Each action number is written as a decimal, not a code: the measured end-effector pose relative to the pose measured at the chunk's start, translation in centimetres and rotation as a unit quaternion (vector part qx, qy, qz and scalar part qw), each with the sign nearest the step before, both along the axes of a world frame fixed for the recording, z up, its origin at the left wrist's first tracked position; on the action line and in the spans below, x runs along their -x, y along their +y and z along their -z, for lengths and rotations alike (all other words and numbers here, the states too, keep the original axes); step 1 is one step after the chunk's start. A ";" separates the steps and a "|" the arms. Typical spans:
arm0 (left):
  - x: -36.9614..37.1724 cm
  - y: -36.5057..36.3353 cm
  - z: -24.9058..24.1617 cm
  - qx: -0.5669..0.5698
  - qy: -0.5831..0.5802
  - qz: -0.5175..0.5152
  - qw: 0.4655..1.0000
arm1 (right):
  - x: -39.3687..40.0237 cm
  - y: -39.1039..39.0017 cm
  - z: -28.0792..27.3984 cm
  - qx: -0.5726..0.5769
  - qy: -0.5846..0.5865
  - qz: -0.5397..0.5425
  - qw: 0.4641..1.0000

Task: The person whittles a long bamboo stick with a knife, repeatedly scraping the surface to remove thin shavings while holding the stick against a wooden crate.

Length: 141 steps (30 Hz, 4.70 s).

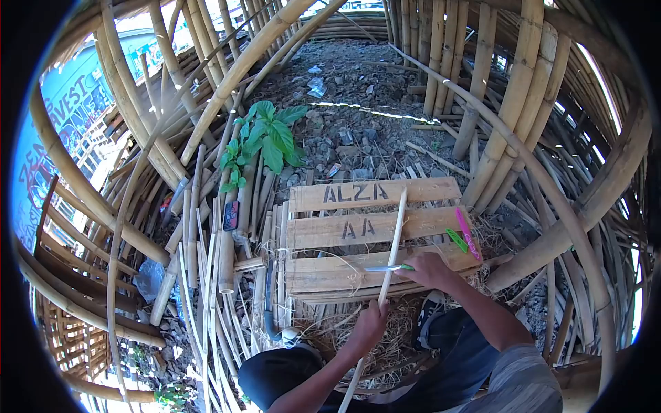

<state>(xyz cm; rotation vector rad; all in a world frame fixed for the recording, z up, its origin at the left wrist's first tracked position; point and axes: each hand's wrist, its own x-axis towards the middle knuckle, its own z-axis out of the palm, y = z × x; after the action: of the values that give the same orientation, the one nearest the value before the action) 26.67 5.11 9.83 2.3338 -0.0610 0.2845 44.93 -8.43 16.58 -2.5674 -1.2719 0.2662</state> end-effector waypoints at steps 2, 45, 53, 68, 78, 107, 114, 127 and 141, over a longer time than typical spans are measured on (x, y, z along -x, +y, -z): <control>0.0 -0.3 0.3 -0.029 0.013 0.000 0.999 | -0.3 0.0 -0.4 0.020 0.027 0.003 0.999; -1.2 0.0 -2.1 0.190 0.227 -0.075 0.952 | -7.2 -1.1 0.8 0.023 0.004 0.117 0.993; -1.2 -0.1 -1.5 0.165 0.206 -0.077 0.962 | -7.0 -1.2 0.3 0.023 0.025 0.136 0.990; -1.8 0.2 -2.4 0.212 0.296 -0.096 0.926 | -8.4 0.0 0.4 0.004 0.054 0.173 0.983; -1.6 0.1 -2.0 0.192 0.273 -0.082 0.939 | -7.9 -0.9 -0.3 0.033 0.136 0.099 0.985; -0.8 -0.2 -1.7 0.160 0.172 -0.059 0.970 | -4.9 -2.0 2.2 -0.086 -0.130 -0.043 0.987; -1.1 0.0 -1.4 0.194 0.251 -0.084 0.945 | -4.0 -0.9 1.7 -0.013 -0.124 0.065 0.990; -0.9 0.3 0.0 0.227 0.259 -0.076 0.936 | -4.6 -0.7 3.0 -0.073 -0.213 -0.026 0.974; 0.2 0.0 -1.2 0.188 0.228 -0.059 0.954 | -9.3 -2.3 2.5 -0.061 -0.183 0.068 0.979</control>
<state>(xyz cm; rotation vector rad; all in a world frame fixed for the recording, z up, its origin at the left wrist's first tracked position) 26.44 5.09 11.07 1.9702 0.3322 -0.1789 54.19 -10.68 14.08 -2.6590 -1.1707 -0.3167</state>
